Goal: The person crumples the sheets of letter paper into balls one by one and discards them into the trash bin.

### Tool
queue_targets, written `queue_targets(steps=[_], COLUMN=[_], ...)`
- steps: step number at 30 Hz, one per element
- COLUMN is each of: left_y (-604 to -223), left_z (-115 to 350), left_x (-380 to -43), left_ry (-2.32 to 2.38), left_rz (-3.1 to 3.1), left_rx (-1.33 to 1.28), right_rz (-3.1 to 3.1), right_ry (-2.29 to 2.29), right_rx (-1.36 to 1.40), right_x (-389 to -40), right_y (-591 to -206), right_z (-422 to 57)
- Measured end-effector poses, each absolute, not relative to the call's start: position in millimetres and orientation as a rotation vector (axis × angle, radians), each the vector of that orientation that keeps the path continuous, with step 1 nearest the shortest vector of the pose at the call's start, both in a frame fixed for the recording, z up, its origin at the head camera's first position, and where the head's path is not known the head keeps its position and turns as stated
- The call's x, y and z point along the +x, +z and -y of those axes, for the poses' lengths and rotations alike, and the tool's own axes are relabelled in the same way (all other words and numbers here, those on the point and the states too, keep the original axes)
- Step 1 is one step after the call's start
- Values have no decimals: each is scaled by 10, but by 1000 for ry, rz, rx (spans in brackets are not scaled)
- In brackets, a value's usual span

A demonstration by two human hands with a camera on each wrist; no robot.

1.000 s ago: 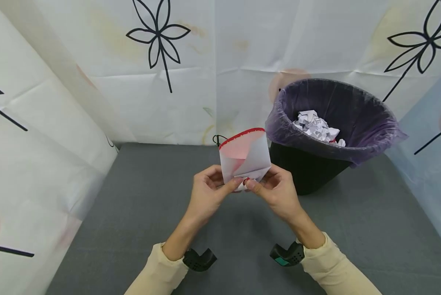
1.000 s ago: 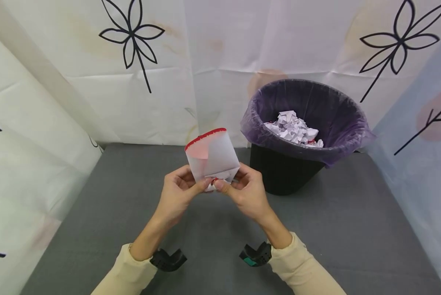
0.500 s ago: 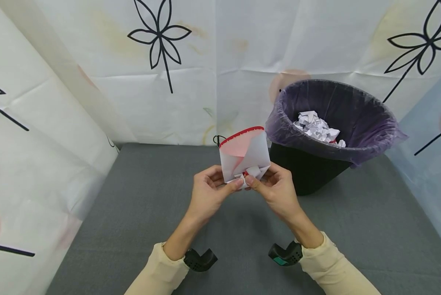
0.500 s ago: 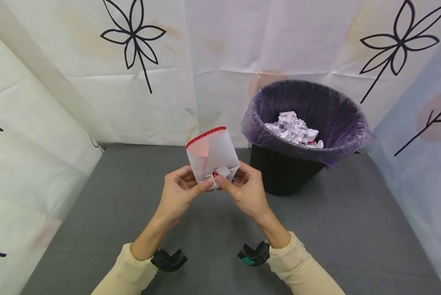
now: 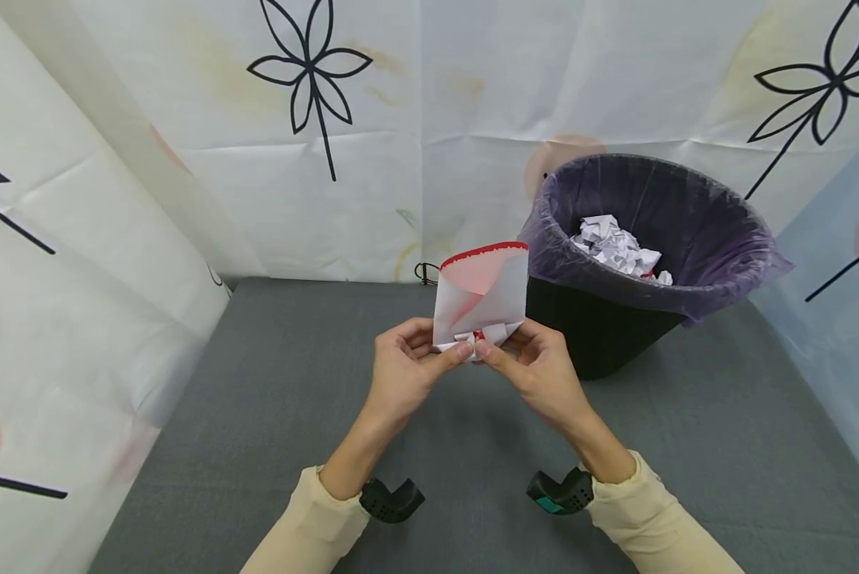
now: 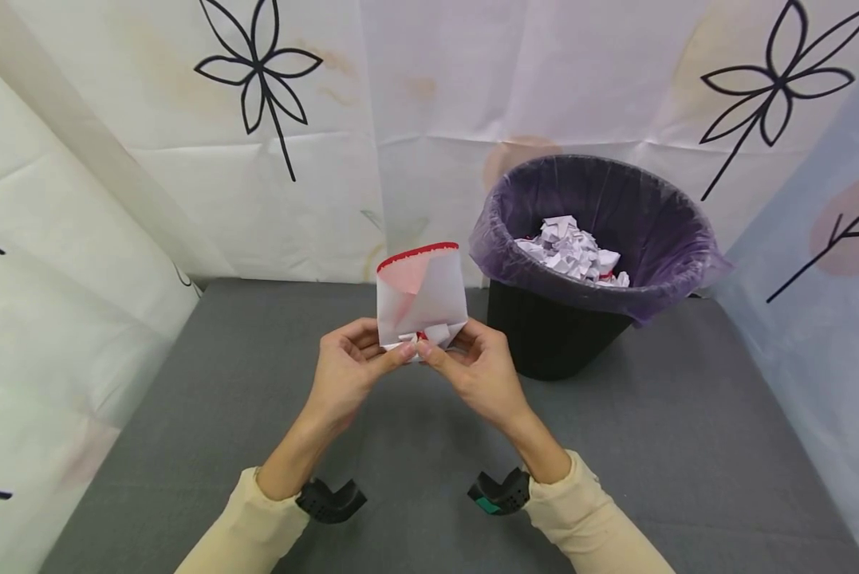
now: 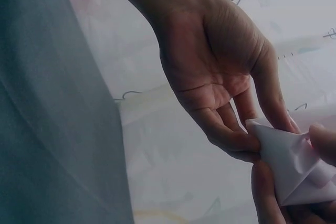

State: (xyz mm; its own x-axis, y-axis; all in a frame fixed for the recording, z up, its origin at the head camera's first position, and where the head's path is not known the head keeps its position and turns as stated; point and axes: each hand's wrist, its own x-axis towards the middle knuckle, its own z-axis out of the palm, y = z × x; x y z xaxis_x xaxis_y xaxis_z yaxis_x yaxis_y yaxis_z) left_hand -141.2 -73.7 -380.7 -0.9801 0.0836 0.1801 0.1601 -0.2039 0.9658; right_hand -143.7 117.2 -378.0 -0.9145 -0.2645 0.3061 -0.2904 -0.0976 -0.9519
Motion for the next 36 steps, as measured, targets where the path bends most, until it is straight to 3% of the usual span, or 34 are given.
queue_targets(steps=[26, 36], left_y=[-3790, -3883], left_z=[694, 842], left_x=[-1404, -1464], left_ry=[-2376, -2846], left_rz=[1963, 1606], left_rx=[-254, -553], right_rz=[2101, 1962], right_ry=[2152, 2271], right_rx=[578, 596], right_x=[-1431, -1445], right_y=[-3791, -3780], right_z=[-1177, -1195])
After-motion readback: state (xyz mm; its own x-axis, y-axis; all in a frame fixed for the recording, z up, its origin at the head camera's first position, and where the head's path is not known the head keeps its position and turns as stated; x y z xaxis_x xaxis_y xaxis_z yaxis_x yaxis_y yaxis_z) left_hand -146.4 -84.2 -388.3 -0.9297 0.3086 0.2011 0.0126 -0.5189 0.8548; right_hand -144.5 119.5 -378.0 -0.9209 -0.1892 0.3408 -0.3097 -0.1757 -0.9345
